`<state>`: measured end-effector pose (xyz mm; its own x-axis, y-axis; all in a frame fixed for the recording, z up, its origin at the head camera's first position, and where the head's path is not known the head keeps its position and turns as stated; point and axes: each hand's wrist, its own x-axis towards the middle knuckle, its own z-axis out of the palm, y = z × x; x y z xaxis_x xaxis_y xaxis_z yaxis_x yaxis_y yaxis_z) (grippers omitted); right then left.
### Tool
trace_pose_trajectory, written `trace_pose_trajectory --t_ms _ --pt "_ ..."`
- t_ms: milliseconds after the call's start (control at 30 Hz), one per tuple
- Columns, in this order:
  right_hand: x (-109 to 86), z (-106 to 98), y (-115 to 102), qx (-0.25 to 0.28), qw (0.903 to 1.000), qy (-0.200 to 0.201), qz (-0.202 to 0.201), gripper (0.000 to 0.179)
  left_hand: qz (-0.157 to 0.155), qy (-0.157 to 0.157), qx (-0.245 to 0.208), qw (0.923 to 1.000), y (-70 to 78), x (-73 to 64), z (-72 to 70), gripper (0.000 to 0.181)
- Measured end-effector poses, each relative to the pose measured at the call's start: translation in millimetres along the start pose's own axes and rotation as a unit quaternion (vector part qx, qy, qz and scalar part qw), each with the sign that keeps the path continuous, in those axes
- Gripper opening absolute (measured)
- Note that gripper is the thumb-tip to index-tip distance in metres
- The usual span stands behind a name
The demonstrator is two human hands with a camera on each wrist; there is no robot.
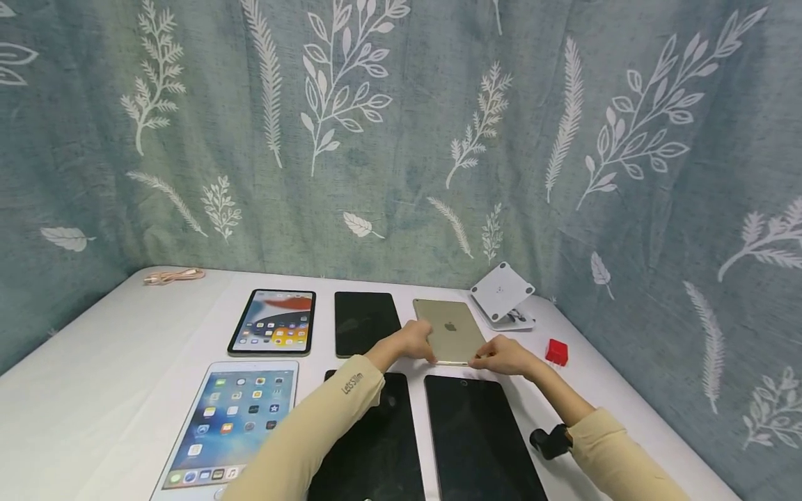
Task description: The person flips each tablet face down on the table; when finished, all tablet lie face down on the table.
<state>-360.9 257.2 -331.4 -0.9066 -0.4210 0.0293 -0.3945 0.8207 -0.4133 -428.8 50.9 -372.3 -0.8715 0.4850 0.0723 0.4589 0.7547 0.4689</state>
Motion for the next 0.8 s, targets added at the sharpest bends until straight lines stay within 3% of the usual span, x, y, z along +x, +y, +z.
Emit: trace_pose_trajectory --t_ms 67,133,167,200,333,467,533,600,733,800 --pt "0.0 0.4 -0.1 0.000 0.9999 -0.002 0.011 0.023 0.000 -0.005 0.026 0.9997 2.3 4.9 4.5 0.038" --pt "0.4 1.0 0.1 0.002 0.9997 -0.006 0.024 0.025 -0.004 -0.013 0.047 0.9988 11.7 0.0 3.2 0.036" --pt "0.6 1.1 0.0 0.004 0.9995 -0.006 0.031 0.025 -0.008 -0.012 0.055 0.9984 16.7 -3.7 2.9 0.032" --pt "0.7 0.9 0.1 0.003 0.9994 -0.006 0.035 0.026 -0.031 -0.021 0.059 0.9975 30.3 -15.7 -4.9 0.030" --pt "2.0 0.4 0.1 0.005 0.9989 -0.004 0.047 0.027 -0.044 -0.006 0.071 0.9964 46.5 -33.2 -12.0 0.021" --pt "2.7 0.2 1.0 0.007 0.9988 -0.005 0.048 0.029 -0.052 -0.020 0.076 0.9955 46.4 -29.2 -11.8 0.019" --pt "2.5 0.4 1.3 0.009 0.9988 -0.006 0.048 0.029 -0.040 -0.020 0.080 0.9958 34.9 -15.1 -2.3 0.020" --pt "2.6 0.6 2.1 0.009 0.9990 -0.007 0.044 0.027 -0.037 -0.025 0.091 0.9949 32.1 -13.0 -1.6 0.021" --pt "3.4 -0.1 1.9 0.001 0.9999 0.001 0.017 0.026 -0.026 -0.030 0.115 0.9925 33.0 -27.1 -13.3 0.025" --pt "4.0 -0.4 -2.6 -0.010 0.9998 0.009 0.016 0.026 -0.035 -0.033 0.116 0.9921 39.1 -44.1 -27.3 0.030"
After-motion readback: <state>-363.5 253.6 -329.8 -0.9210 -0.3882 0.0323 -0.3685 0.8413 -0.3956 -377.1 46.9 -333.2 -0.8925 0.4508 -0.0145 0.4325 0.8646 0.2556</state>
